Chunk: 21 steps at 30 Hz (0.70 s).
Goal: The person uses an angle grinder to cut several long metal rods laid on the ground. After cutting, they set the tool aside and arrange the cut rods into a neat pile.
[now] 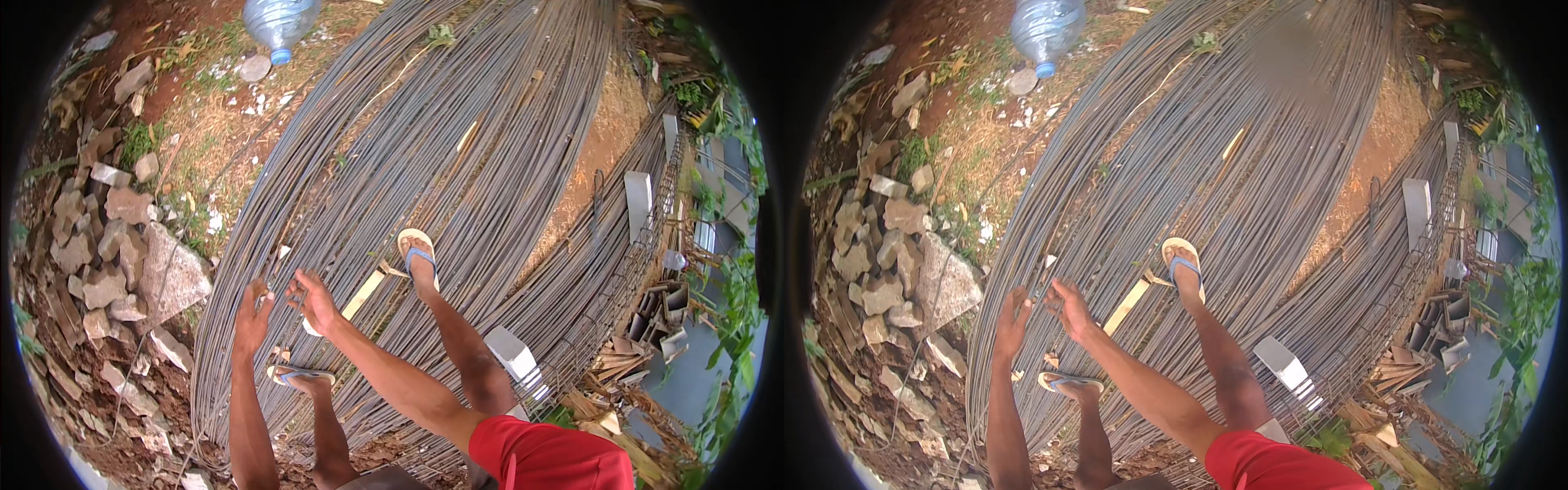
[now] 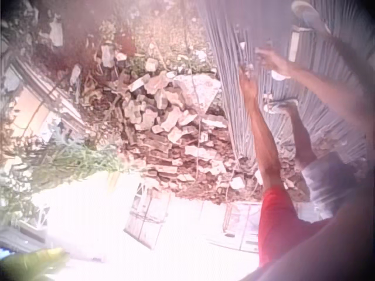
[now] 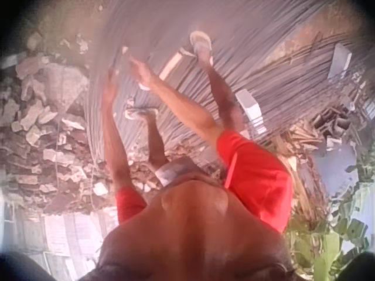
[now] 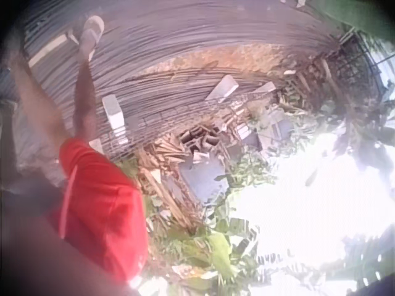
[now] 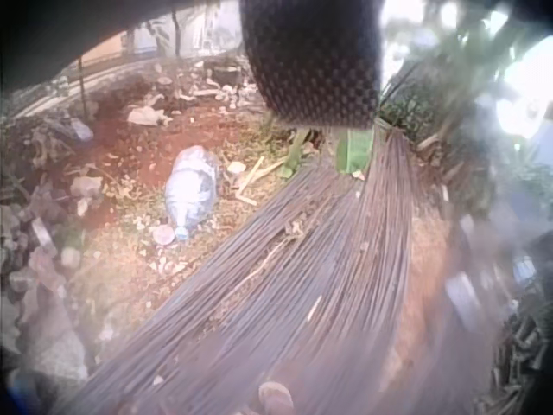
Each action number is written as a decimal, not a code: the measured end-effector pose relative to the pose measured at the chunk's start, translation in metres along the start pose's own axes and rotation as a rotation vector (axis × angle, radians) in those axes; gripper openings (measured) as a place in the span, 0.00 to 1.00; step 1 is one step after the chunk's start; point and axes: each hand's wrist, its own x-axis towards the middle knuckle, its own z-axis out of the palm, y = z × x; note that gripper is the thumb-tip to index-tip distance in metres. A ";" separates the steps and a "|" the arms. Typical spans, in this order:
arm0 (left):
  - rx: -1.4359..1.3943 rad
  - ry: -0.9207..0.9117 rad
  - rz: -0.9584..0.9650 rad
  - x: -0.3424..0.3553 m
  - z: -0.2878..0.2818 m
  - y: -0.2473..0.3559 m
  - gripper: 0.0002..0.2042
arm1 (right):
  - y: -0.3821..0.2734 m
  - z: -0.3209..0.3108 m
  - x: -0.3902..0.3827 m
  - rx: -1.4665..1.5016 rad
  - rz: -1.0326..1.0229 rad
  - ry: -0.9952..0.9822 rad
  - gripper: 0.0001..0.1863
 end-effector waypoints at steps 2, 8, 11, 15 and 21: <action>-0.201 -0.107 0.053 0.064 0.049 0.102 0.32 | -0.011 -0.010 -0.023 0.022 -0.030 0.013 0.12; -0.224 -0.471 -0.146 0.175 0.150 0.339 0.41 | -0.036 0.008 -0.105 0.035 0.152 -0.089 0.32; -0.220 -0.524 -0.162 0.196 0.182 0.418 0.41 | -0.042 -0.007 -0.126 -0.014 0.234 -0.150 0.34; -0.191 -0.393 -0.171 0.166 0.204 0.434 0.38 | -0.074 -0.031 -0.142 -0.094 0.358 -0.193 0.35; -0.037 -0.181 -0.087 0.139 0.154 0.436 0.31 | -0.298 -0.077 -0.147 0.115 0.077 -0.117 0.39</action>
